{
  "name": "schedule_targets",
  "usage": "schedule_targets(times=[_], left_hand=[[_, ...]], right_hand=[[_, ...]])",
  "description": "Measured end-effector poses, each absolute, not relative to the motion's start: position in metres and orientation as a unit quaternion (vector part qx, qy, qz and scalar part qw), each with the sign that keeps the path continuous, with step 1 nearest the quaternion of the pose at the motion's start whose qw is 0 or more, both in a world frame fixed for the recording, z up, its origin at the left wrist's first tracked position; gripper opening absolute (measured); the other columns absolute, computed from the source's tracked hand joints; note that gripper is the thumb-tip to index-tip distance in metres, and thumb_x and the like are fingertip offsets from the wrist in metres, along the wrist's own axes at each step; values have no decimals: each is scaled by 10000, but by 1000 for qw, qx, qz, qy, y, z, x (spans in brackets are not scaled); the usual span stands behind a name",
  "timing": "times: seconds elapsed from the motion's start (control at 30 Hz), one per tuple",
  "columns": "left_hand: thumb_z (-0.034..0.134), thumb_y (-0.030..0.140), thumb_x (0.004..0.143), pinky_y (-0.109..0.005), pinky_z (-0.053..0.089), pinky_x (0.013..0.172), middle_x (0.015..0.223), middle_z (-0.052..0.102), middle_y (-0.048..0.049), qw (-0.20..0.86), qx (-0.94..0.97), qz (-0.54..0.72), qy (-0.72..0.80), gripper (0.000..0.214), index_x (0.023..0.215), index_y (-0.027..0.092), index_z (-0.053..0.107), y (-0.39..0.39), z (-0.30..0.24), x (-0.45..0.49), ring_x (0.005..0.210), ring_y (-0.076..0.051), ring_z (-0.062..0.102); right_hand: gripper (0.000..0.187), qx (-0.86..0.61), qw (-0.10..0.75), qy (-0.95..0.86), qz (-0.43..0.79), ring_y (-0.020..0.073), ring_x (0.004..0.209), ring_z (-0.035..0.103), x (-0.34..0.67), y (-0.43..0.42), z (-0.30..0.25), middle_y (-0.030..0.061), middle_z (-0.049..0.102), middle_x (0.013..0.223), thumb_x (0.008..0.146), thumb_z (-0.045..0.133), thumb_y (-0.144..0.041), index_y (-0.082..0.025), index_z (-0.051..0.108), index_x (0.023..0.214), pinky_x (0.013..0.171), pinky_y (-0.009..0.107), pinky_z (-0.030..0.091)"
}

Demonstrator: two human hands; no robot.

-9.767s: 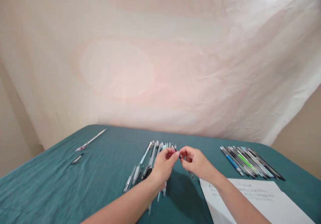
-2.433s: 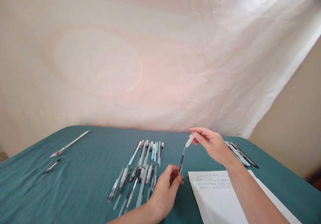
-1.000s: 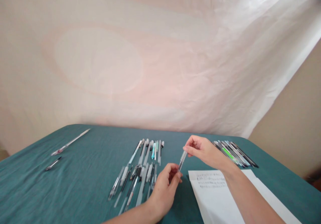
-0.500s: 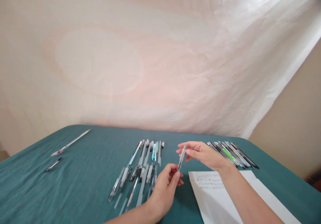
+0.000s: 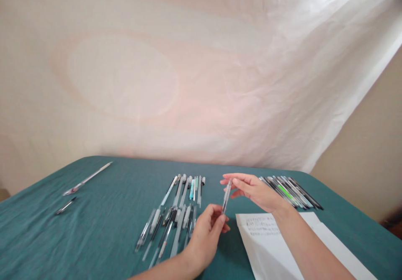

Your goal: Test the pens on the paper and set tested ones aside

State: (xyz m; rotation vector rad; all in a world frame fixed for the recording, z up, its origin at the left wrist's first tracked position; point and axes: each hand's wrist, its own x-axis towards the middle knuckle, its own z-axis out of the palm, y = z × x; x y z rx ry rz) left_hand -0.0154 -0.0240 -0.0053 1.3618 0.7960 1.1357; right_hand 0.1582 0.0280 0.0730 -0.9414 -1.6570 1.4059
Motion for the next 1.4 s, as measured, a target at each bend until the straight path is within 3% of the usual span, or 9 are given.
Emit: schedule_targets(times=[0.13,0.27,0.47,0.67,0.87,1.07,1.27,1.4], left_hand=[[492,265,848,-283,464,652,811,569,-42,569,578,477,339,130,903,148,490,-25,-7,-15,680,-149,581],[492,254,845,-282,462,647,803,566,-40,568,579,475,341,112,885,149,485,-26,-6,-14,672,-147,577],[484,249,853,-274,460,647,795,558,-28,565,582,477,338,102,887,153,480,-25,-6,-15,673,-142,572],[487,227,846,-269,457,638,781,555,-26,563,587,471,342,80,866,151,479,-26,-6,-15,670,-140,571],[480,248,852,-269,462,634,795,559,-34,562,582,476,345,101,879,151,479,-24,-5,-15,666,-142,580],[503,229,831,-265,456,637,759,544,-19,566,581,474,343,79,830,159,467,-26,-4,-15,665,-140,575],[497,245,837,-275,458,637,788,555,-32,567,577,472,349,97,858,158,463,-25,-2,-16,659,-142,576],[501,258,838,-277,464,645,793,557,-34,566,579,474,346,105,849,160,464,-25,-4,-15,669,-144,582]], right_hand=[[275,-394,373,-677,497,154,798,588,158,29,75,76,669,916,811,569,-386,-146,663,908,698,284,479],[223,-416,386,-674,472,120,671,567,157,28,75,29,654,736,773,625,-369,-146,638,774,637,258,462],[341,-374,378,-661,529,186,904,581,159,26,77,102,632,1065,840,523,-403,-170,606,1075,722,319,484],[236,-417,394,-662,482,111,653,561,155,29,75,30,659,727,777,621,-377,-142,644,762,632,251,457],[320,-377,383,-640,550,170,870,585,155,29,69,97,643,1057,830,547,-386,-171,618,1056,703,298,478],[188,-399,406,-638,518,109,649,565,154,32,64,33,673,729,759,654,-331,-145,659,779,621,241,444],[327,-357,393,-617,582,185,879,582,152,29,66,116,619,1102,842,522,-404,-164,637,1032,676,303,472],[279,-380,405,-629,544,146,763,580,149,30,63,96,670,946,804,584,-384,-138,673,900,642,265,457]])
